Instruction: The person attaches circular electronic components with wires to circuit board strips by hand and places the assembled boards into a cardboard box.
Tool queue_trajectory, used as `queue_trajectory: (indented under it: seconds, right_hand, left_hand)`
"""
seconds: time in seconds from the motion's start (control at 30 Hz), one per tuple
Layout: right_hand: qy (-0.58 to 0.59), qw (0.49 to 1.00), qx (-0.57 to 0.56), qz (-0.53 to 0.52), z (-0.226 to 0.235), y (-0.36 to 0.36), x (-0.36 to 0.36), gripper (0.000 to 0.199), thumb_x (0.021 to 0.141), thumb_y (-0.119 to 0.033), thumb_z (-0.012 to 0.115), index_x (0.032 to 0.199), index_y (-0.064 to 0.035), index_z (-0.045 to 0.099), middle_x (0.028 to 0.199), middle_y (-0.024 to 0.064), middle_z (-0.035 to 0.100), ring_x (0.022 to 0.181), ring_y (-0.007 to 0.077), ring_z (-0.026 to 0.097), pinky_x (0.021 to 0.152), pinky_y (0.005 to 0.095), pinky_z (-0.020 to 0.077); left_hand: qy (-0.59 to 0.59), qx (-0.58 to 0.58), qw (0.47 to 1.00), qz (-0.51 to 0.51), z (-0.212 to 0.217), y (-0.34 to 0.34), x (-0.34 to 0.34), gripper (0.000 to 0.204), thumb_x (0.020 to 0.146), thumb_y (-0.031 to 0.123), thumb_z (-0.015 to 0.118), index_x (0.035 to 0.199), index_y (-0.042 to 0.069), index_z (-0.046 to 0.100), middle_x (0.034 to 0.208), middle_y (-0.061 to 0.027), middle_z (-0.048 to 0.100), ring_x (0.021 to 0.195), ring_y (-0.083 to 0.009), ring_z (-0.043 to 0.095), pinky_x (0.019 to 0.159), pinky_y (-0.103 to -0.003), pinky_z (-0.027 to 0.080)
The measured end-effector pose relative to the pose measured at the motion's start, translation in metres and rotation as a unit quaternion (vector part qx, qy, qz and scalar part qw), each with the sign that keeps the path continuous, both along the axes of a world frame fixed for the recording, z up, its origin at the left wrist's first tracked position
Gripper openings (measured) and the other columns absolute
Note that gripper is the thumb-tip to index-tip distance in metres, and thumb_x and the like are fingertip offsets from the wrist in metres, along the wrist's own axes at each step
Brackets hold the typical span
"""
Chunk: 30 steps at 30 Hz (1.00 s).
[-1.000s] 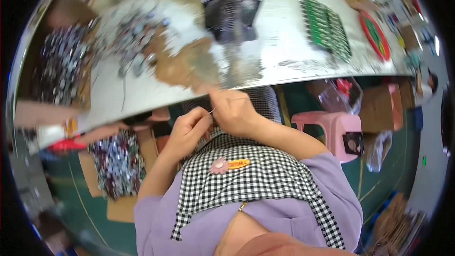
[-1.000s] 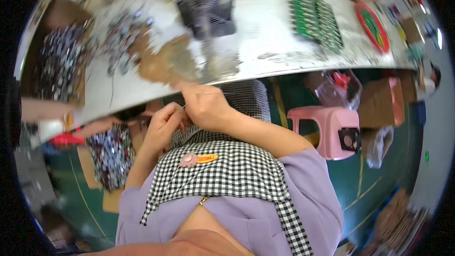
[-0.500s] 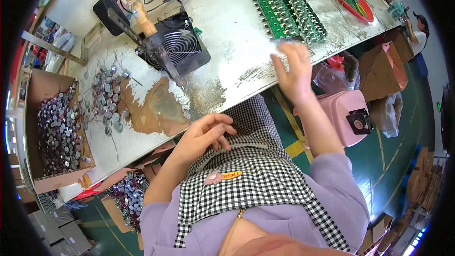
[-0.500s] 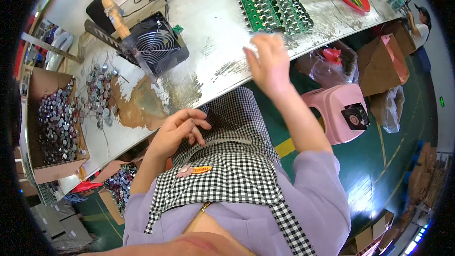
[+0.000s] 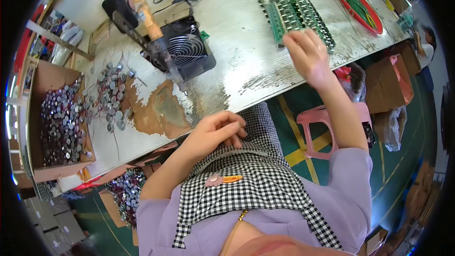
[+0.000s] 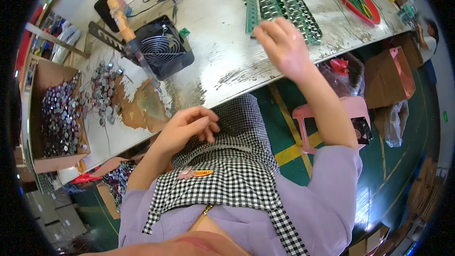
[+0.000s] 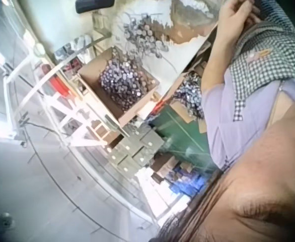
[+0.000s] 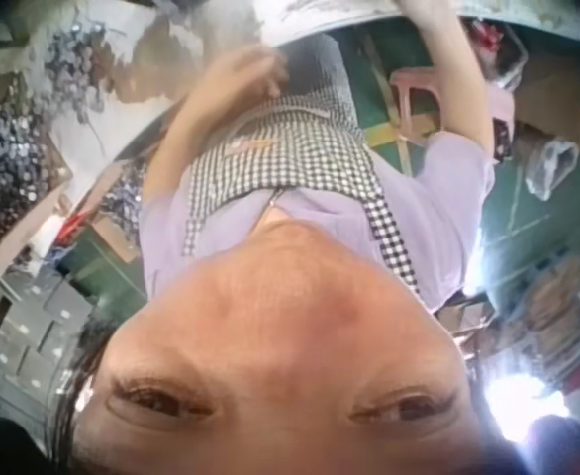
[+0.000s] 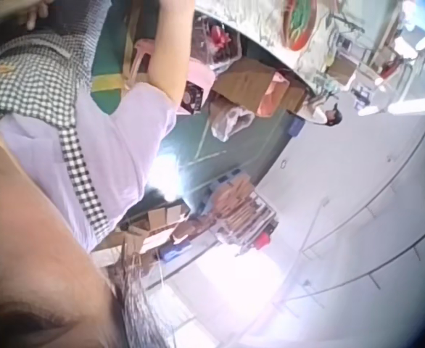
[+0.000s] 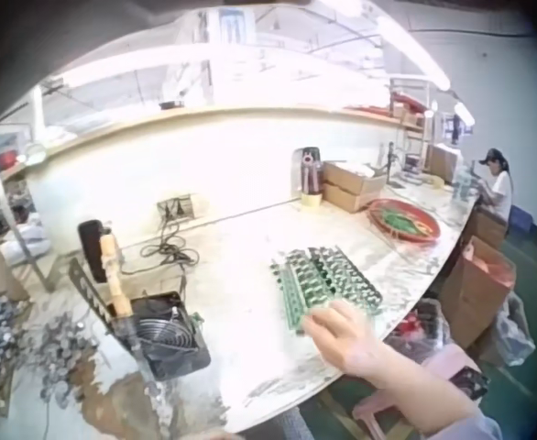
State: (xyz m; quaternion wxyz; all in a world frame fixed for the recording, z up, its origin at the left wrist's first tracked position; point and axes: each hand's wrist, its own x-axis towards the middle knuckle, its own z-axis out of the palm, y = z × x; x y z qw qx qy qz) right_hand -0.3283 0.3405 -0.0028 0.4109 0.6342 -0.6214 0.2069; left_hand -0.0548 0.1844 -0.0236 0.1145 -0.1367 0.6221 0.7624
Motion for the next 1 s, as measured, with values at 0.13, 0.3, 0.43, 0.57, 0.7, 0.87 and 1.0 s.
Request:
queue_trajectory:
  seconds: [0.13, 0.3, 0.43, 0.57, 0.7, 0.87, 1.0]
  right_hand:
    - [-0.032, 0.994, -0.007, 0.106, -0.027, 0.008, 0.071, 0.036, 0.059, -0.004, 0.066, 0.095, 0.0022, 0.067, 0.103, 0.0153, 0.062, 0.073, 0.0229, 0.058, 0.056, 0.0339, 0.0484]
    - [-0.267, 0.944, 0.054, 0.186, -0.051, 0.01, 0.127, 0.029, 0.069, -0.007, 0.073, 0.094, 0.0008, 0.062, 0.11, 0.0163, 0.061, 0.074, 0.0252, 0.059, 0.062, 0.0351, 0.0511]
    - [-0.516, 0.83, 0.034, 0.21, -0.054, 0.005, 0.147, 0.015, 0.083, -0.004, 0.066, 0.091, -0.0013, 0.053, 0.114, 0.0201, 0.058, 0.086, 0.0257, 0.061, 0.074, 0.0338, 0.0499]
    - [-0.663, 0.71, 0.058, 0.23, -0.056, -0.006, 0.161, 0.001, 0.092, -0.001, 0.053, 0.091, -0.0001, 0.052, 0.111, 0.0183, 0.059, 0.093, 0.0191, 0.057, 0.081, 0.0289, 0.0454]
    - [-0.783, 0.578, 0.004, 0.228, -0.056, -0.013, 0.161, 0.007, 0.095, -0.004, 0.055, 0.093, 0.0025, 0.056, 0.098, 0.0132, 0.064, 0.091, 0.0159, 0.058, 0.084, 0.0291, 0.0452]
    - [-0.786, 0.552, -0.033, 0.276, -0.057, -0.017, 0.147, 0.011, 0.094, -0.008, 0.059, 0.091, 0.0026, 0.057, 0.098, 0.0152, 0.066, 0.088, 0.0168, 0.06, 0.083, 0.0305, 0.047]
    - [-0.756, 0.608, -0.027, 0.24, -0.06, -0.031, 0.139, 0.013, 0.094, -0.01, 0.059, 0.091, 0.002, 0.056, 0.103, 0.015, 0.066, 0.086, 0.0133, 0.058, 0.08, 0.0276, 0.0465]
  left_hand:
    - [-0.009, 0.184, 0.973, 0.14, -0.008, 0.016, -0.02, 0.031, 0.101, 0.026, 0.046, 0.118, 0.001, 0.051, 0.093, -0.0107, 0.066, 0.074, -0.0162, 0.066, 0.064, -0.024, 0.049]
    - [-0.018, 0.141, 0.98, 0.136, -0.02, 0.018, -0.013, 0.028, 0.102, 0.027, 0.045, 0.113, 0.002, 0.05, 0.091, -0.0099, 0.065, 0.068, -0.0141, 0.065, 0.057, -0.021, 0.047]
    - [-0.015, 0.101, 0.987, 0.127, -0.023, 0.011, 0.002, 0.026, 0.1, 0.027, 0.048, 0.105, 0.002, 0.052, 0.086, -0.0094, 0.065, 0.062, -0.0124, 0.064, 0.051, -0.019, 0.045]
    - [-0.009, 0.123, 0.975, 0.183, -0.021, 0.013, 0.011, 0.028, 0.099, 0.027, 0.052, 0.106, 0.001, 0.051, 0.082, -0.011, 0.065, 0.063, -0.0146, 0.065, 0.053, -0.021, 0.048]
    - [-0.009, -0.008, 0.982, 0.188, -0.011, -0.01, 0.034, 0.021, 0.096, 0.019, 0.055, 0.105, 0.0, 0.055, 0.082, -0.0107, 0.064, 0.067, -0.0171, 0.066, 0.057, -0.024, 0.052]
    - [0.083, -0.691, 0.604, 0.389, 0.007, -0.152, 0.076, 0.032, 0.086, 0.026, 0.063, 0.11, 0.005, 0.065, 0.106, -0.0195, 0.067, 0.102, -0.0347, 0.061, 0.087, -0.045, 0.047]
    - [-0.098, -0.764, 0.549, 0.325, -0.018, -0.251, 0.091, 0.045, 0.086, 0.034, 0.061, 0.128, 0.016, 0.059, 0.135, -0.0193, 0.052, 0.119, -0.0421, 0.047, 0.101, -0.05, 0.038]
